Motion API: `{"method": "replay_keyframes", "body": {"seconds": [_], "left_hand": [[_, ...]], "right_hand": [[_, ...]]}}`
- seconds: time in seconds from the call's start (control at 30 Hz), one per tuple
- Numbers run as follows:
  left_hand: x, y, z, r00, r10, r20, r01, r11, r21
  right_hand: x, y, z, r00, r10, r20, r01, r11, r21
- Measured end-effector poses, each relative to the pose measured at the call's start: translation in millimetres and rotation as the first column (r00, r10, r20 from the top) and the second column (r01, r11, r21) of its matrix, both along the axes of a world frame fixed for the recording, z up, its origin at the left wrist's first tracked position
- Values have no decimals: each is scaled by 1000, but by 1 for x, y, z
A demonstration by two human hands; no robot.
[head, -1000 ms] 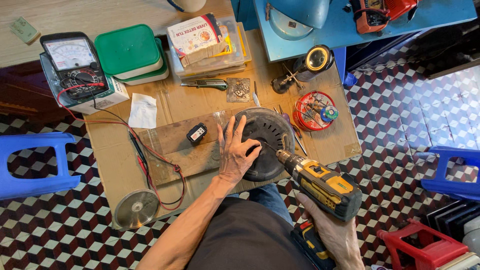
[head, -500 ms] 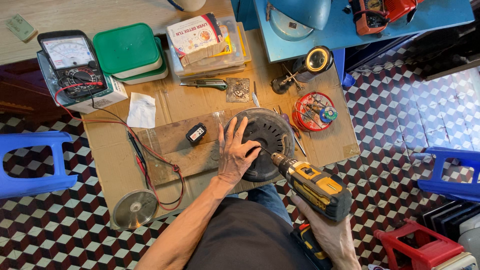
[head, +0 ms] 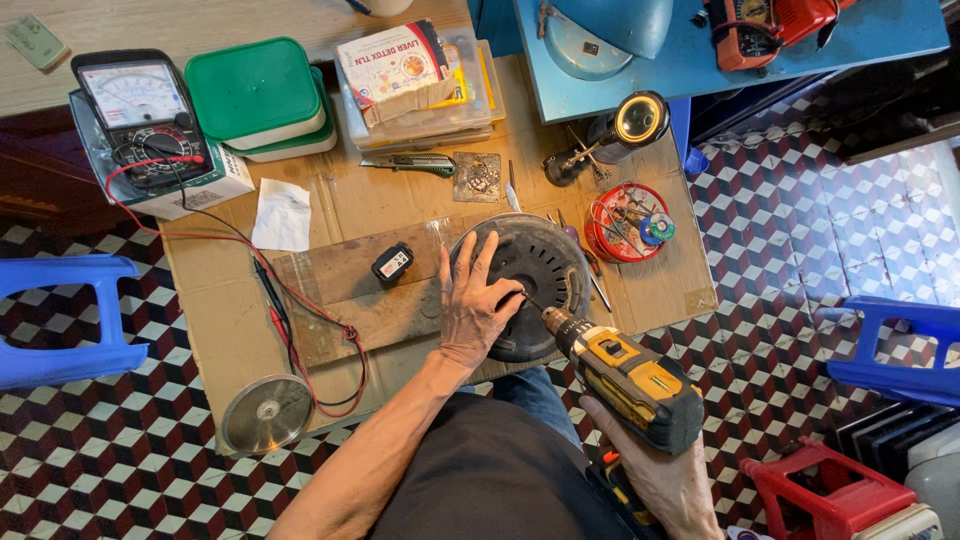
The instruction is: The person works on the base of a small appliance, likely a rice cooker, using a screwdriver and a power drill to remove and install screws. They flip the unit over, adjust the base, and handle the lid separately.
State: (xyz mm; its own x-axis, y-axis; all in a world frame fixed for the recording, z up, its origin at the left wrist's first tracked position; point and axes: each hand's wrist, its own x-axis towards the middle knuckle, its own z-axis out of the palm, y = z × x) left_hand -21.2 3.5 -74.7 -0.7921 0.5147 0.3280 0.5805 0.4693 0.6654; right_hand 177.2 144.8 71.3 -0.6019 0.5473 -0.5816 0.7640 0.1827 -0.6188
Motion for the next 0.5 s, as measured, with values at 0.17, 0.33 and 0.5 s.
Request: {"method": "replay_keyframes", "body": {"seconds": [0.17, 0.33, 0.5], "left_hand": [[0, -1, 0, 1000, -1, 2, 1, 1000, -11], [-1, -2, 1, 1000, -1, 15, 2, 1000, -15], [0, -1, 0, 1000, 0, 6, 0, 1000, -7]], "right_hand": [[-6, -5, 5, 991, -7, -136, 5, 1000, -18], [-12, -2, 10, 999, -33, -2, 33, 999, -21], [-18, 32, 16, 439, 853, 282, -719, 145, 680]]}}
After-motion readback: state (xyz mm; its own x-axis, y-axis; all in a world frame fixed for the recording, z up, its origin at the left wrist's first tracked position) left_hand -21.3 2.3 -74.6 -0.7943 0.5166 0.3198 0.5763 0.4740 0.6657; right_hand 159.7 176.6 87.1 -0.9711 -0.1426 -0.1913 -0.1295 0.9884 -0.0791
